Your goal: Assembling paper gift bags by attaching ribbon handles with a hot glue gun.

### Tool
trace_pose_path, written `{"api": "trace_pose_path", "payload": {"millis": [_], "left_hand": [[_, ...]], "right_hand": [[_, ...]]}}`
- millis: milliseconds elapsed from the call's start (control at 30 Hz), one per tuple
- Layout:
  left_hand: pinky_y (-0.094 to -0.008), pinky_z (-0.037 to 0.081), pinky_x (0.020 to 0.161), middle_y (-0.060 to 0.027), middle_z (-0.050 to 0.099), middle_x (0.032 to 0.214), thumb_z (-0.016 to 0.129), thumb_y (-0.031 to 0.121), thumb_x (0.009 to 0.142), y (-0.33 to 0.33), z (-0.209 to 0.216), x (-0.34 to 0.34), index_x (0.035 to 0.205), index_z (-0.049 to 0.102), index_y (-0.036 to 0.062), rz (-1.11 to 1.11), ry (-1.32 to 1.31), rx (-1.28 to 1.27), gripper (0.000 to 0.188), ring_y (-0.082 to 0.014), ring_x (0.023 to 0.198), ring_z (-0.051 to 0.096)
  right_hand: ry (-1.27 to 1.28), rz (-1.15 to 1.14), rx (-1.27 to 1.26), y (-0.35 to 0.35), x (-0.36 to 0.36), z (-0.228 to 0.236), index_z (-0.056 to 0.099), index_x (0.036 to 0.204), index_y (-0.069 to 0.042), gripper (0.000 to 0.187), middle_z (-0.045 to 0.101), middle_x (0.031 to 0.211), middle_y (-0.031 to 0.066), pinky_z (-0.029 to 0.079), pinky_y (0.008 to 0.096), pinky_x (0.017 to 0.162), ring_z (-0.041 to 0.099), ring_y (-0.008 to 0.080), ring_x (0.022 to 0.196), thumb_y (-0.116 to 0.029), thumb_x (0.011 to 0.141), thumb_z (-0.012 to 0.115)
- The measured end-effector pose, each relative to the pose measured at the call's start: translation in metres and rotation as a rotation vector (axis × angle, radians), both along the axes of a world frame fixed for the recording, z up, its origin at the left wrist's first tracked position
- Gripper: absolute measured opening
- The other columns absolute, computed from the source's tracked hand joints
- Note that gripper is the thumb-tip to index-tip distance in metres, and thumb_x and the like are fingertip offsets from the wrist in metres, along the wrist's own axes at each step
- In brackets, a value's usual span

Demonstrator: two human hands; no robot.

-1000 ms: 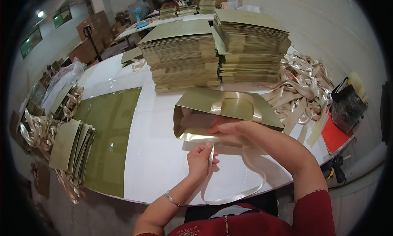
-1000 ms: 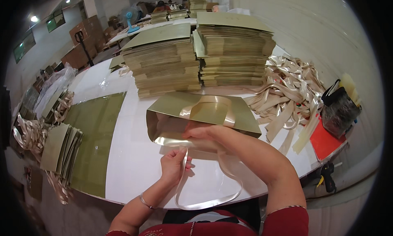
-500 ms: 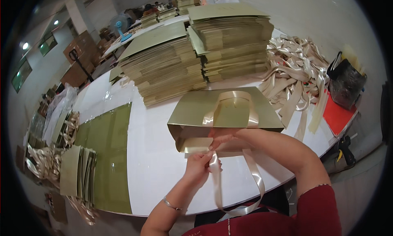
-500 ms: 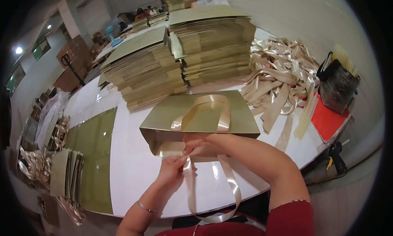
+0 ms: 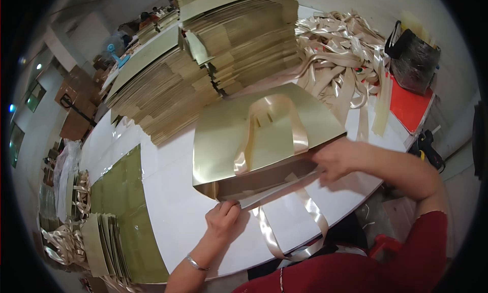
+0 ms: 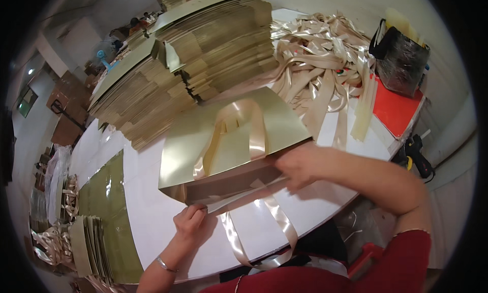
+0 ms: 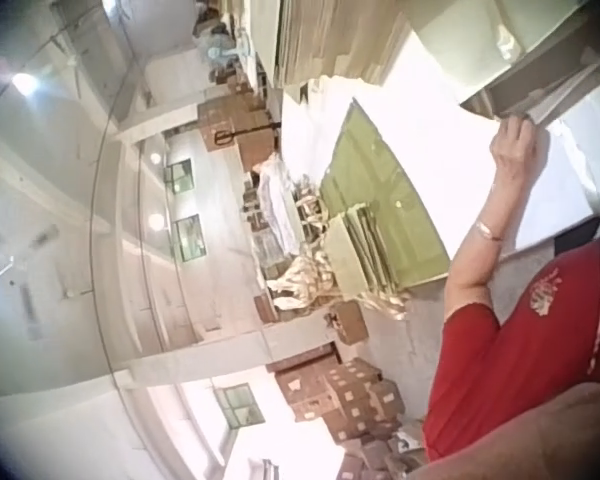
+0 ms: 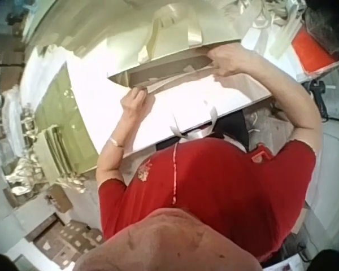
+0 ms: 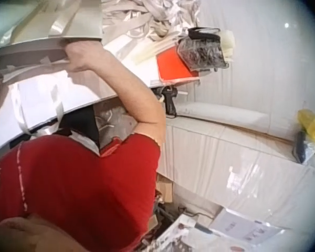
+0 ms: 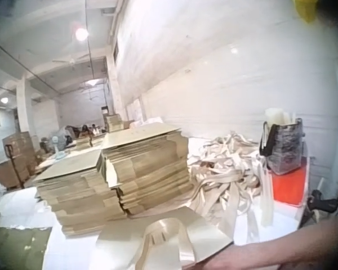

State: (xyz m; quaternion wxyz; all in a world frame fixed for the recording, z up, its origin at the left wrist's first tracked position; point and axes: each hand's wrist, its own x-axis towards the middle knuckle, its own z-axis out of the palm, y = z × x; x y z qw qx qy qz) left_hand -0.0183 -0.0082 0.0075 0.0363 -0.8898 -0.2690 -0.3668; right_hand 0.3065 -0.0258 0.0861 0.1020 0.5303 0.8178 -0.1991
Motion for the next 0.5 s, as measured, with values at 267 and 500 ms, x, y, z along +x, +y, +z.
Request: {"api": "trace_pose_path", "payload": {"millis": [267,500], "left_hand": [[-0.0297,0.05,0.05,-0.0075,0.064,0.086,0.066,-0.003,0.064,0.013,0.009,0.009,0.088,0.063,0.0071,-0.037,0.09,-0.159,0.026,-0.0231,0.063,0.063],[-0.0294,0.052,0.053,-0.0111,0.065,0.081,0.064,-0.007,0.071,0.01,0.005,0.02,0.086,0.066,0.0051,0.067,-0.027,-0.219,0.02,-0.0248,0.065,0.065]], "right_hand": [[-0.044,0.583,0.837,0.009,0.053,-0.038,0.063,0.067,-0.004,0.011,0.058,0.074,0.0086,0.043,0.0385,0.085,0.055,0.0242,0.081,-0.014,0.067,0.057],[0.171,0.409,0.993,-0.03,0.016,-0.05,0.053,0.075,-0.006,0.013,0.05,0.075,0.006,0.041,0.0383,0.081,0.051,0.0223,0.083,-0.014,0.067,0.058]]}}
